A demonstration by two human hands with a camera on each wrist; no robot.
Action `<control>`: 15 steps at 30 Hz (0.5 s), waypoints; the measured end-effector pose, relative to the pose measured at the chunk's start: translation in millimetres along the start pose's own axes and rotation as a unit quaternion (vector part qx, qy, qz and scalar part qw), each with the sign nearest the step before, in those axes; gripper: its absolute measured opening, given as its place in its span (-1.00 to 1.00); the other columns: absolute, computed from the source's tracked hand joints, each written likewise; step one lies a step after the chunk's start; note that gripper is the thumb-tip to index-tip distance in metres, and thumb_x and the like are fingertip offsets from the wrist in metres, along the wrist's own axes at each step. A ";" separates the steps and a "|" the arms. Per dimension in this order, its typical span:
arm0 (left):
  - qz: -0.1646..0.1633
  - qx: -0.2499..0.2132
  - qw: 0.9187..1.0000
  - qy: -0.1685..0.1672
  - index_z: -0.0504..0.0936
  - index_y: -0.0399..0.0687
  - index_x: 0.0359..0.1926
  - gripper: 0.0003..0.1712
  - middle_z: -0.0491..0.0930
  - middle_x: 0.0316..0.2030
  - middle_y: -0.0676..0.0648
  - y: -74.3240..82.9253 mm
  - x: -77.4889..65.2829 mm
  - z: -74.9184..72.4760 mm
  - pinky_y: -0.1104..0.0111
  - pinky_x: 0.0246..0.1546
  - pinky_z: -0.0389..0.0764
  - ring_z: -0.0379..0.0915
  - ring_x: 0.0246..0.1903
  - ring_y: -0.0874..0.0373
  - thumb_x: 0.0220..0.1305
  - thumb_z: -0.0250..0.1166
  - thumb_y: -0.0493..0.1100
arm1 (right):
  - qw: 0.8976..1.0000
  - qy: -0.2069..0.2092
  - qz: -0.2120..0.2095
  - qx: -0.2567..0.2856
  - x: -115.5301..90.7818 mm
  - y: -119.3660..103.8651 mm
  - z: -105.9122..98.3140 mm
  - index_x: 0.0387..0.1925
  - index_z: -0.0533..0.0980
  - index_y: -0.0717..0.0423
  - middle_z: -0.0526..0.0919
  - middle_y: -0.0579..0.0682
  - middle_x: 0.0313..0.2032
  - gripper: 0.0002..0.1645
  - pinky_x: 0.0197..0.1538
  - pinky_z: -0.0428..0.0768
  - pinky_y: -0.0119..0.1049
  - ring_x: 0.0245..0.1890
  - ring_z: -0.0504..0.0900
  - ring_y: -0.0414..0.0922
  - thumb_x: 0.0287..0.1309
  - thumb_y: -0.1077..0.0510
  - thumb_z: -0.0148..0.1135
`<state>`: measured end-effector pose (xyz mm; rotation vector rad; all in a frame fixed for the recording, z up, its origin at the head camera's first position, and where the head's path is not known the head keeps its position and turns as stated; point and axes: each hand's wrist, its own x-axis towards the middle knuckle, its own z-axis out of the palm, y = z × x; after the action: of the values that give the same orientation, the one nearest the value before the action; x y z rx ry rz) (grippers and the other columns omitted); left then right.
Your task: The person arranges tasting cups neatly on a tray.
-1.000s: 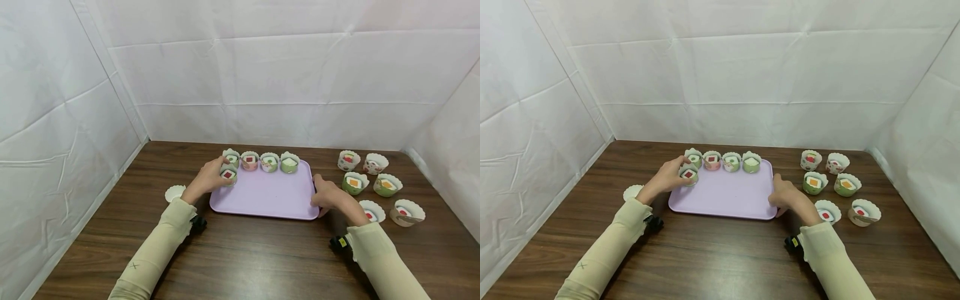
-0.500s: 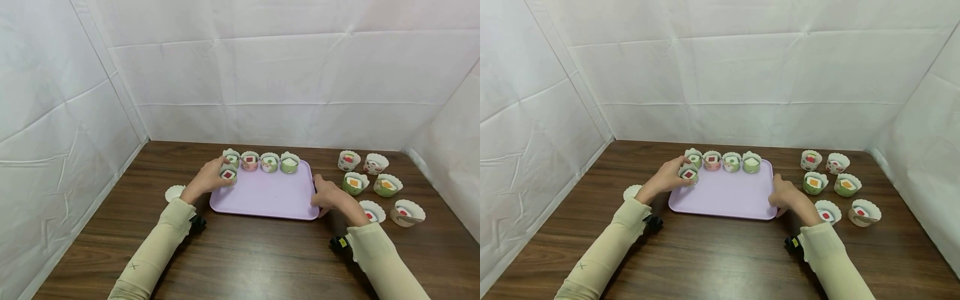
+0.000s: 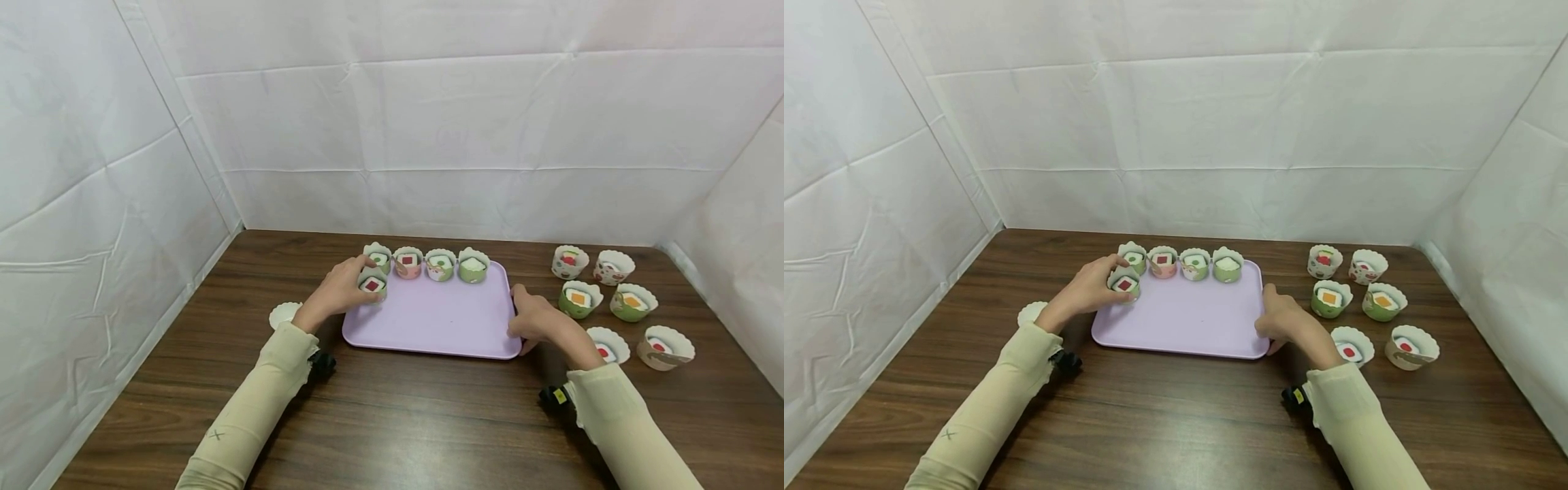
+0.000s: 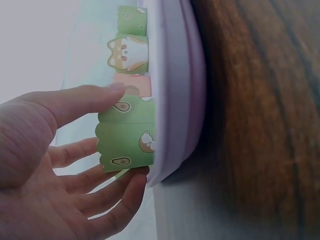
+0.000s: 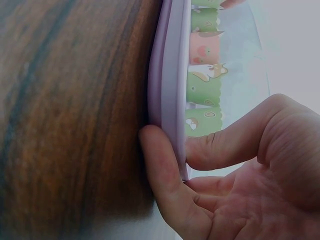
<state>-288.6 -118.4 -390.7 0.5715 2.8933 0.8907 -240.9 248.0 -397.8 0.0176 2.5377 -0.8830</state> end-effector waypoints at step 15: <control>0.005 -0.023 0.999 0.027 0.48 -0.25 0.31 -0.32 0.59 0.18 -0.31 1.7 -7.5 -19.1 -0.01 0.12 0.62 0.57 0.13 -0.21 0.29 0.44 -0.01 | 1.000 -0.003 0.000 -0.002 -0.2 -0.4 -1.3 0.45 -0.09 0.49 0.25 0.72 0.20 -0.02 -0.43 0.80 -0.13 -0.41 0.73 0.07 0.08 0.45 0.17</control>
<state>-284.2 -130.0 -374.3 0.5656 2.9121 0.9869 -241.4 248.5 -396.6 0.0129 2.5344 -0.8766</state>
